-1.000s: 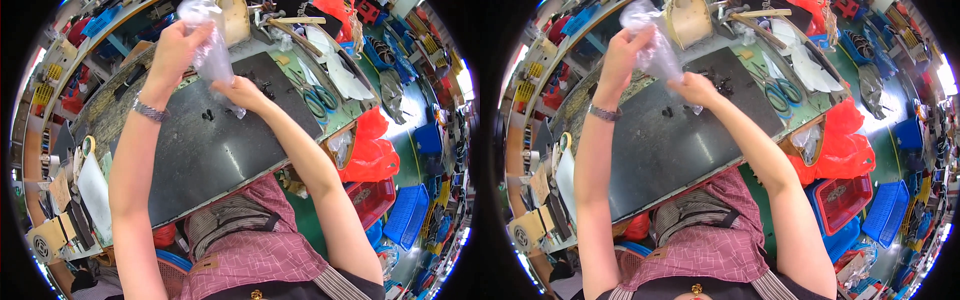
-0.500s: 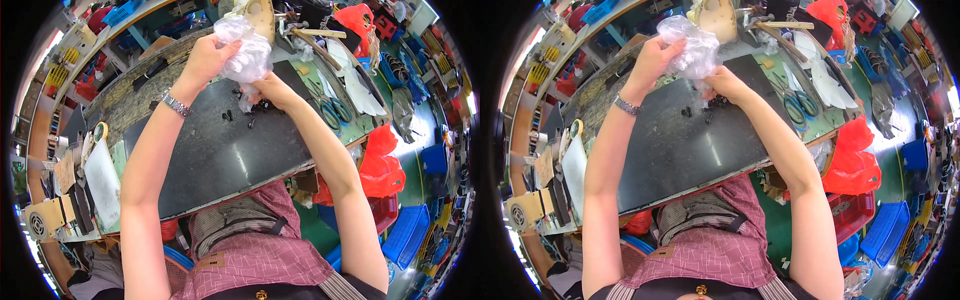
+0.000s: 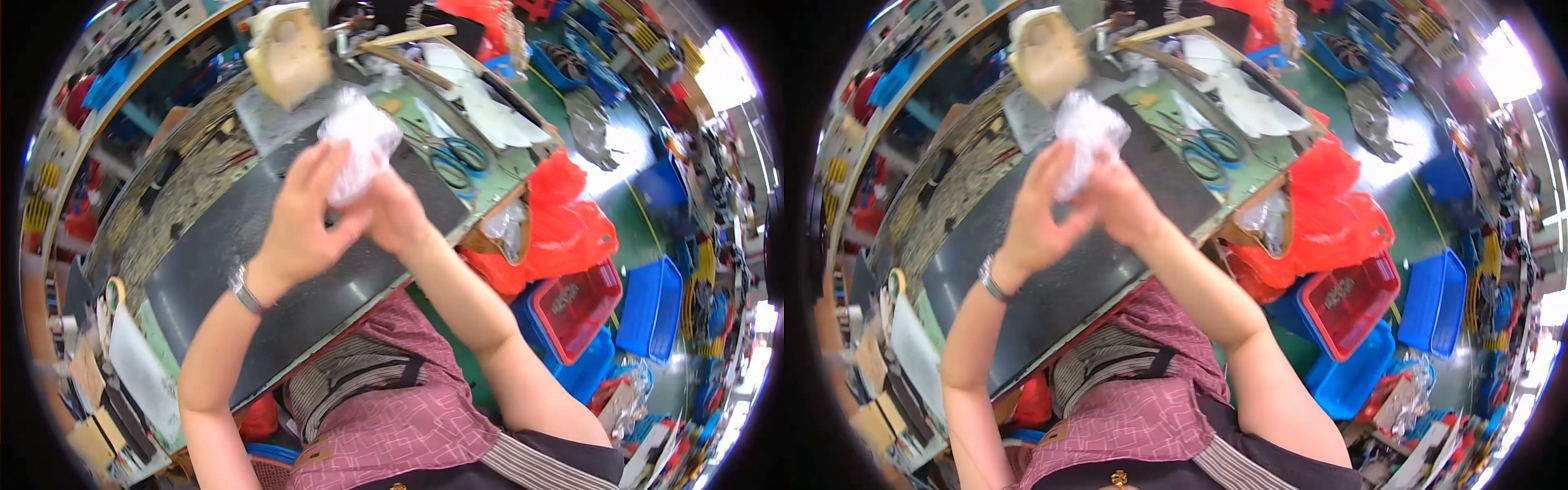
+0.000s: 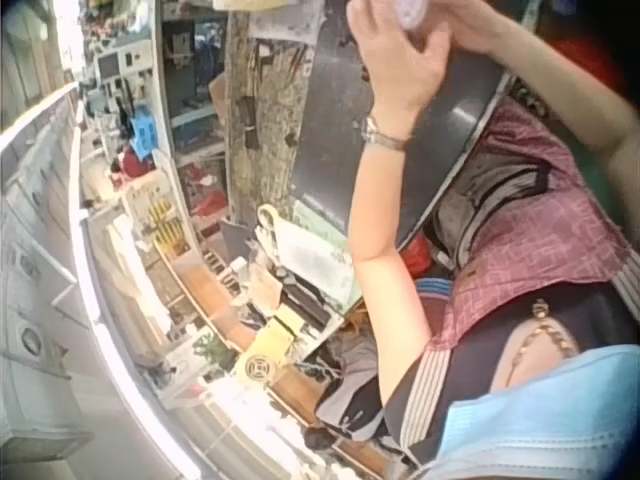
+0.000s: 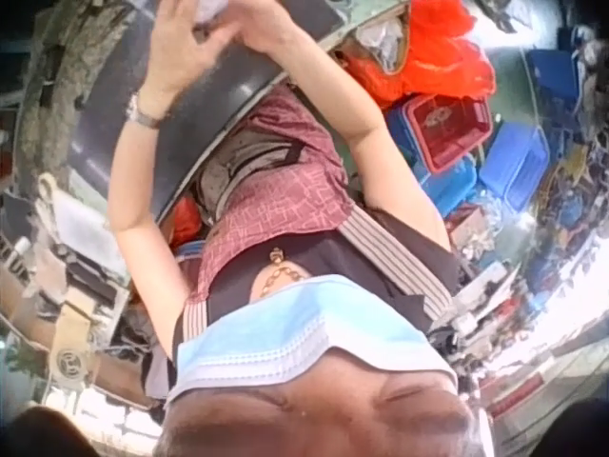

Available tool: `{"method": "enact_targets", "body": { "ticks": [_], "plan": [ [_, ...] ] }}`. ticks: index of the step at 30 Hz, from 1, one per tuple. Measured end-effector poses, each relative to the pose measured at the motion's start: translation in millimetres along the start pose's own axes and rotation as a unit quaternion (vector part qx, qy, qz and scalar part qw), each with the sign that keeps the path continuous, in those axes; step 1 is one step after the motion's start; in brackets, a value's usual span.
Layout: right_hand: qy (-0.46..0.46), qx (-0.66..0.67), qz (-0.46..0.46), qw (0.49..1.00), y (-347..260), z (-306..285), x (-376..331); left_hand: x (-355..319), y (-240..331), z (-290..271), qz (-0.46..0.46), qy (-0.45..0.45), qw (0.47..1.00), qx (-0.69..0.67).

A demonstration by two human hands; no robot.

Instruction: Manually attaching buckles and trimming excess material from shoe uppers at a factory workstation.

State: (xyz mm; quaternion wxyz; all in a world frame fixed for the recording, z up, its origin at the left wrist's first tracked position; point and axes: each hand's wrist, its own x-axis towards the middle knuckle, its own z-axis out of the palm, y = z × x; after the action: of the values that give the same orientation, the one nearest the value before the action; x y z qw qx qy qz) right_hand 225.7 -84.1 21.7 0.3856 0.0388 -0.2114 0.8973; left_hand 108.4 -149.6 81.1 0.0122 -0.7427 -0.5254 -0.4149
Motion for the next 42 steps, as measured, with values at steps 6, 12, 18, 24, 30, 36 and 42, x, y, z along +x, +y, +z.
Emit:
{"method": "enact_targets", "body": {
  "ticks": [6, 12, 18, 24, 30, 36, 42],
  "plan": [
    [0.307, -0.661, -0.193, 0.656, -48.1, -62.4, -110.4, -38.3, 34.8, 42.4, 0.095, -0.216, 0.964, -0.125],
    [0.299, -0.71, -0.144, 0.621, -86.8, -161.4, -142.4, -116.9, 41.7, 32.3, 0.073, -0.186, 0.977, -0.075],
    [-0.092, -0.977, 0.191, 0.033, -218.2, -272.5, -149.3, -272.2, 89.6, -15.7, -0.181, -0.094, 0.978, 0.037],
    [-0.194, -0.978, 0.077, 0.018, -169.7, -280.1, -40.9, -345.4, 144.6, -31.4, -0.487, 0.179, 0.843, 0.144],
    [-0.155, -0.988, -0.016, -0.018, -163.0, -211.4, -45.4, -387.3, 150.6, -53.4, -0.556, 0.192, 0.767, 0.258],
    [-0.069, -0.993, -0.089, -0.041, -145.1, -85.7, -139.6, -388.5, 117.7, -78.7, -0.549, 0.151, 0.788, 0.233],
    [-0.141, -0.981, -0.13, -0.02, -150.6, -103.9, -151.8, -371.4, 106.4, -91.6, -0.483, 0.121, 0.837, 0.228]
  ]
}}
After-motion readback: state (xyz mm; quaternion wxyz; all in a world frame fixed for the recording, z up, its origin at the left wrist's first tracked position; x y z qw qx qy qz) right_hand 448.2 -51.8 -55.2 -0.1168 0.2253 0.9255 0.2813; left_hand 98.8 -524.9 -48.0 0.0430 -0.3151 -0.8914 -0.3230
